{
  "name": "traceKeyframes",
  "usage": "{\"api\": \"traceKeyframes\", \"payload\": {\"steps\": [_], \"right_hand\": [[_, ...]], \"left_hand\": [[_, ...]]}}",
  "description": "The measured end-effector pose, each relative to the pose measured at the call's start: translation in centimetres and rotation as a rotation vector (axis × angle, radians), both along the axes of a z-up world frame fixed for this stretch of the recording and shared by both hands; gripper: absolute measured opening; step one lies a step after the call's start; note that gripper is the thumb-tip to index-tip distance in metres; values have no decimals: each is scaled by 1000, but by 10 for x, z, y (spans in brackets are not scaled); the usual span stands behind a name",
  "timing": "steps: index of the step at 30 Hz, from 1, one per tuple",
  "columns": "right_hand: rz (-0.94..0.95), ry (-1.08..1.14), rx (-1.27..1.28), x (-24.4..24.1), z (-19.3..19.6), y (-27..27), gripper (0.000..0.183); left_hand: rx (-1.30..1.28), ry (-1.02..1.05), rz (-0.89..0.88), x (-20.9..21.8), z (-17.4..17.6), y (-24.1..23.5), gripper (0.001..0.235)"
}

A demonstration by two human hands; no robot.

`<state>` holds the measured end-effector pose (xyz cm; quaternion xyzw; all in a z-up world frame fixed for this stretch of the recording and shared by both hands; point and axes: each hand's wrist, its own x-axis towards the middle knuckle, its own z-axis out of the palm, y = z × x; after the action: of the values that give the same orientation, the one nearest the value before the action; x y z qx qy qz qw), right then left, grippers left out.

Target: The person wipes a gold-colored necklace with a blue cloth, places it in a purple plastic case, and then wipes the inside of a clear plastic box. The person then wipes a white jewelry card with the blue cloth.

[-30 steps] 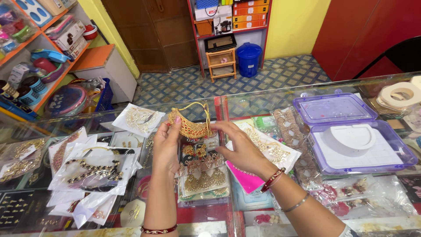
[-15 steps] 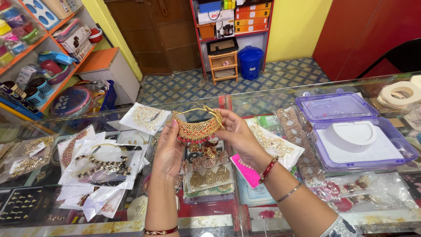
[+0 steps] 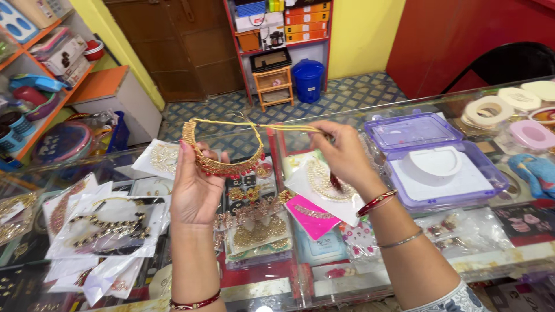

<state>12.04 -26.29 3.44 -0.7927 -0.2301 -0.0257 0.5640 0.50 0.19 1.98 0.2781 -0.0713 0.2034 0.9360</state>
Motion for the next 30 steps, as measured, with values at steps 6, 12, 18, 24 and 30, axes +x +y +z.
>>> {"api": "traceKeyframes", "payload": {"steps": [6, 12, 18, 24, 30], "right_hand": [[196, 214, 158, 22, 9, -81, 24], [139, 312, 255, 52, -8, -150, 27], [175, 233, 173, 86, -28, -180, 44], [-213, -246, -360, 91, -28, -260, 43], [-642, 130, -1010, 88, -31, -358, 29]], "left_hand": [[46, 39, -71, 16, -2, -25, 19], [-82, 272, -282, 51, -44, -80, 17], [-162, 349, -350, 83, -47, -170, 24], [-223, 195, -273, 97, 0, -217, 39], [-390, 77, -212, 117, 18, -247, 23]]}}
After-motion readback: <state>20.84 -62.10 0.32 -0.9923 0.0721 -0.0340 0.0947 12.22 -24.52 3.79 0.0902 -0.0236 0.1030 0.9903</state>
